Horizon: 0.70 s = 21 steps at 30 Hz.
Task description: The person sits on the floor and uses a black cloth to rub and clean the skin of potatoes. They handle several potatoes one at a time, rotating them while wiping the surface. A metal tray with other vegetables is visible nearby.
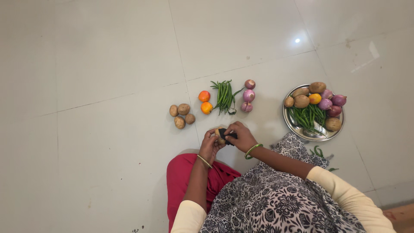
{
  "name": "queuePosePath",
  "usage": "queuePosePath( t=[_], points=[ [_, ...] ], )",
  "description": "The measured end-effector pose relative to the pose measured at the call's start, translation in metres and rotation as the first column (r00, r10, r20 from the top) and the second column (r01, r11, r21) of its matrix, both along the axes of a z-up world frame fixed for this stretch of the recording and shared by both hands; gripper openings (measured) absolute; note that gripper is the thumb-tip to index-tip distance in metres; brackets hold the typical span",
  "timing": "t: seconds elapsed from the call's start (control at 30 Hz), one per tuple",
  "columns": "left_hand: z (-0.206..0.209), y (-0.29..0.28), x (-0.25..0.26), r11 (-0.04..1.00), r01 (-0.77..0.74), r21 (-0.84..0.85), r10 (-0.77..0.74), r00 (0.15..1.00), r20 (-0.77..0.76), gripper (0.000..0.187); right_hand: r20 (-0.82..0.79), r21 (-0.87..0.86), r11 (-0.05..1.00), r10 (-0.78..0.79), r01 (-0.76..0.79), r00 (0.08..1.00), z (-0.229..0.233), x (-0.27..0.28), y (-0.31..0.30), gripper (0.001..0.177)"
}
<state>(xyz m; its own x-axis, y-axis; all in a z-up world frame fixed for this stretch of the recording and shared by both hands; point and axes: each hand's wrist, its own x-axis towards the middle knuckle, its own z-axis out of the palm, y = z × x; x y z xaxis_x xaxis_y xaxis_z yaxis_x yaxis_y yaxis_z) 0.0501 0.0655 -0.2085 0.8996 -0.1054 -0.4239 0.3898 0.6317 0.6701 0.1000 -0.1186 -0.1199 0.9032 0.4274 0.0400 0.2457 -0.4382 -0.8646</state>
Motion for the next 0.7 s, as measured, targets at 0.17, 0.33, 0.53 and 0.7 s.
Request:
queuePosePath(
  t=[0.17,0.33,0.53,0.7],
  points=[
    [0.004,0.002,-0.004,0.998,0.063,0.030,-0.063,0.998,0.001,0.039,0.012,-0.050,0.999,0.010,-0.009,1.000,0.009,0.002,0.003,0.018],
    [0.021,-0.003,-0.004,0.994,0.092,-0.051,-0.090,0.995,0.043,0.038,-0.379,0.091,0.980,-0.130,0.177,0.916,-0.018,0.012,-0.009,0.017],
    [0.032,-0.009,-0.002,0.997,-0.011,-0.080,0.012,1.000,0.009,0.041,-0.347,0.104,0.984,-0.099,0.143,0.933,-0.018,0.011,-0.017,0.018],
    [0.018,-0.011,-0.001,0.993,-0.106,0.055,0.109,0.992,-0.060,0.043,-0.097,0.029,1.000,0.011,-0.008,0.995,0.003,0.002,-0.006,0.020]
  ],
)
